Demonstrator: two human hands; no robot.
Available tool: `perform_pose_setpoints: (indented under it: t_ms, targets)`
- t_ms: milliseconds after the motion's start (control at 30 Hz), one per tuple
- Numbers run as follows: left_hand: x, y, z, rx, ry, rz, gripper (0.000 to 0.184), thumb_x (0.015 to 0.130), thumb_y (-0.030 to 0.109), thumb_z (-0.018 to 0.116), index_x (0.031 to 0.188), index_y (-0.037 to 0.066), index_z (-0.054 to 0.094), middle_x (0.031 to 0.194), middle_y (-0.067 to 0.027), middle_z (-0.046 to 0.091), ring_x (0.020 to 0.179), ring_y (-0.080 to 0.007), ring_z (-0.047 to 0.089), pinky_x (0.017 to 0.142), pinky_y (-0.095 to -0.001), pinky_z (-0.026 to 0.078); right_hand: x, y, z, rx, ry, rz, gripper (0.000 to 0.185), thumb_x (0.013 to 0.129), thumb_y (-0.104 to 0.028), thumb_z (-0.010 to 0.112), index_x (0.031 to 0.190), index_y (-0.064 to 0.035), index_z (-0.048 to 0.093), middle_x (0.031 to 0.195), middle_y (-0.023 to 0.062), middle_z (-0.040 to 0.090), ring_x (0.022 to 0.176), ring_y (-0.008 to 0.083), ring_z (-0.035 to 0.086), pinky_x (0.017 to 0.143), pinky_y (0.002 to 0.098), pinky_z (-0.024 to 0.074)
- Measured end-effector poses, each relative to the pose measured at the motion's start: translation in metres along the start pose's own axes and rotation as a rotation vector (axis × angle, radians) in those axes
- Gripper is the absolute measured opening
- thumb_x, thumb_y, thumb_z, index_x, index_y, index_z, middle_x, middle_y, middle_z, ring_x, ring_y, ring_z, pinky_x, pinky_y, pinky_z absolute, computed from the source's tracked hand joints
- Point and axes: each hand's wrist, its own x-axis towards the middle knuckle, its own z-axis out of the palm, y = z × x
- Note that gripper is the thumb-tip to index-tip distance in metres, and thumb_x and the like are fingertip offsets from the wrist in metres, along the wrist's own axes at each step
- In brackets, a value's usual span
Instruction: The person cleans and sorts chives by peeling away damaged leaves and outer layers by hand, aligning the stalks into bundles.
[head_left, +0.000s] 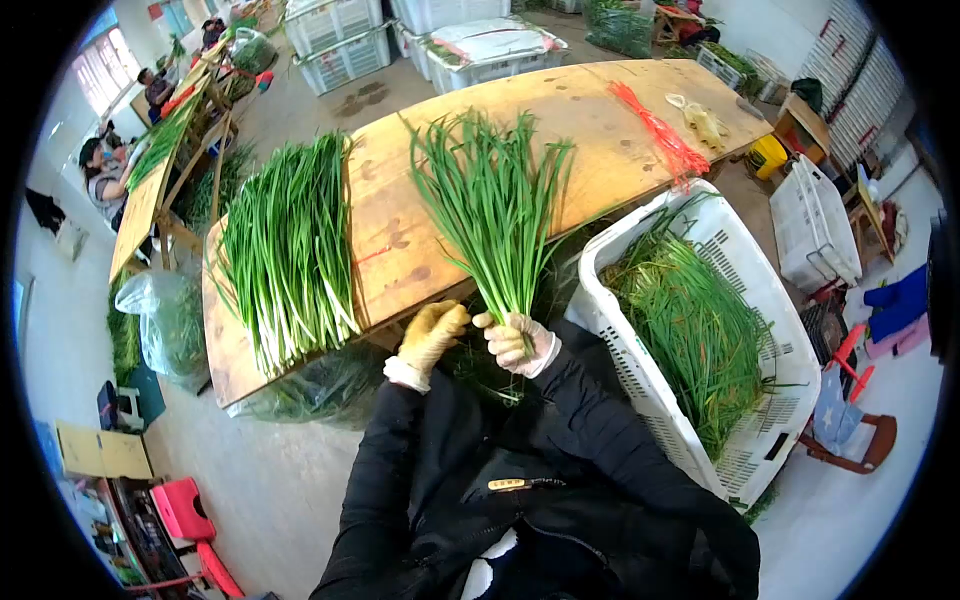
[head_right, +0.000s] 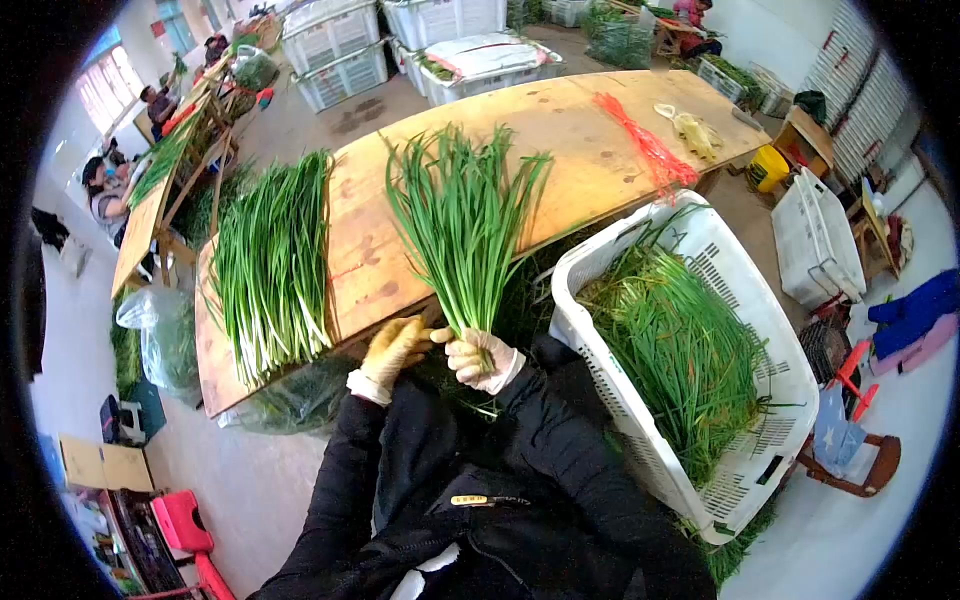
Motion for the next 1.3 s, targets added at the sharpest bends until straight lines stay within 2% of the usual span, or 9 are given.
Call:
perform_pose_setpoints:
  t_ms: [200,333,433,533,567,633,767,967,1300]
  targets:
    - [0.018,-0.027,0.035,-0.661,-0.851,-0.292,0.056,0.079,0.032,0.056,0.121,0.001,0.037,0.123,-0.0171,0.041,0.109,-0.0255,0.045,0.085,-0.0360,0.042,-0.014,0.052,-0.018,0.008,-0.012,0.071,0.029,0.079,-0.024,0.056,0.088,0.0024,0.048,0.055,-0.0031,0.039,0.045,0.0041,0.037,0.038,0.0153,0.0332]
    - [0.001,-0.019,0.064,-0.686,-0.523,-0.319,0.039,0.079,0.009,0.052,0.116,-0.002,0.042,0.066,-0.0042,0.050,0.059,-0.0127,0.047,0.061,-0.0268,0.044,-0.037,0.063,-0.021,-0.107,0.114,0.064,0.042,0.078,-0.040,0.057,0.082,0.0023,0.053,0.057,-0.0010,0.041,0.045,0.0040,0.037,0.036,0.0157,0.0325]
    - [0.004,-0.031,0.062,-0.538,-0.360,-0.305,0.030,0.077,0.006,0.055,0.105,-0.003,0.049,0.063,-0.0043,0.051,0.055,-0.0122,0.047,0.055,-0.0259,0.044,-0.053,0.076,-0.026,-0.402,0.742,0.144,0.044,0.076,-0.038,0.059,0.091,0.0031,0.055,0.062,0.0047,0.055,0.047,0.0078,0.047,0.039,0.0167,0.0373]
    - [0.002,-0.043,0.053,-0.234,-0.213,-0.248,0.033,0.070,0.009,0.063,0.099,-0.001,0.051,0.061,-0.0055,0.054,0.053,-0.0147,0.052,0.049,-0.0286,0.044,-0.083,0.068,-0.044,-0.980,0.840,0.304,0.024,0.083,-0.017,0.052,0.100,-0.0004,0.057,0.074,0.0096,0.061,0.054,0.0117,0.054,0.050,0.0217,0.0448]
    - [-0.004,-0.042,0.051,0.308,-0.081,-0.107,0.036,0.069,0.016,0.062,0.098,0.001,0.048,0.069,-0.0125,0.056,0.063,-0.0246,0.055,0.056,-0.0353,0.044,-0.089,0.063,-0.051,-0.966,0.950,0.236,0.025,0.083,-0.014,0.050,0.105,-0.0004,0.054,0.079,0.0107,0.062,0.057,0.0123,0.056,0.053,0.0224,0.0458]
    - [-0.014,-0.050,0.044,1.027,0.065,0.160,0.024,0.072,0.017,0.055,0.090,0.004,0.046,0.074,-0.0148,0.059,0.068,-0.0318,0.059,0.059,-0.0404,0.046,-0.085,0.059,-0.026,-0.809,0.628,-0.037,0.045,0.082,-0.012,0.053,0.122,-0.0046,0.037,0.117,0.0089,0.047,0.101,0.0175,0.048,0.076,0.0269,0.0444]
    - [-0.032,-0.075,0.036,1.565,0.193,0.443,0.003,0.077,0.011,0.045,0.079,0.009,0.046,0.062,-0.0061,0.054,0.056,-0.0207,0.057,0.046,-0.0315,0.047,-0.056,0.060,-0.044,-0.760,0.360,-0.366,0.059,0.077,-0.015,0.060,0.126,-0.0063,0.030,0.123,0.0081,0.041,0.113,0.0180,0.038,0.090,0.0310,0.0341]
    - [-0.048,-0.052,0.045,1.576,0.229,0.335,0.017,0.075,0.012,0.050,0.091,0.006,0.046,0.066,-0.0067,0.054,0.060,-0.0216,0.057,0.052,-0.0307,0.046,-0.007,0.075,-0.025,-0.602,0.402,-0.731,0.090,0.060,-0.005,0.074,0.130,-0.0092,0.017,0.124,0.0090,0.042,0.113,0.0174,0.039,0.099,0.0313,0.0248]
    - [-0.052,-0.038,0.052,1.305,0.225,0.479,0.026,0.074,0.010,0.051,0.097,0.001,0.045,0.067,-0.0089,0.055,0.062,-0.0222,0.058,0.052,-0.0306,0.047,-0.007,0.056,0.014,-0.564,0.514,-0.742,0.061,0.073,-0.025,0.065,0.122,-0.0020,0.036,0.102,0.0122,0.056,0.094,0.0195,0.054,0.085,0.0331,0.0421]
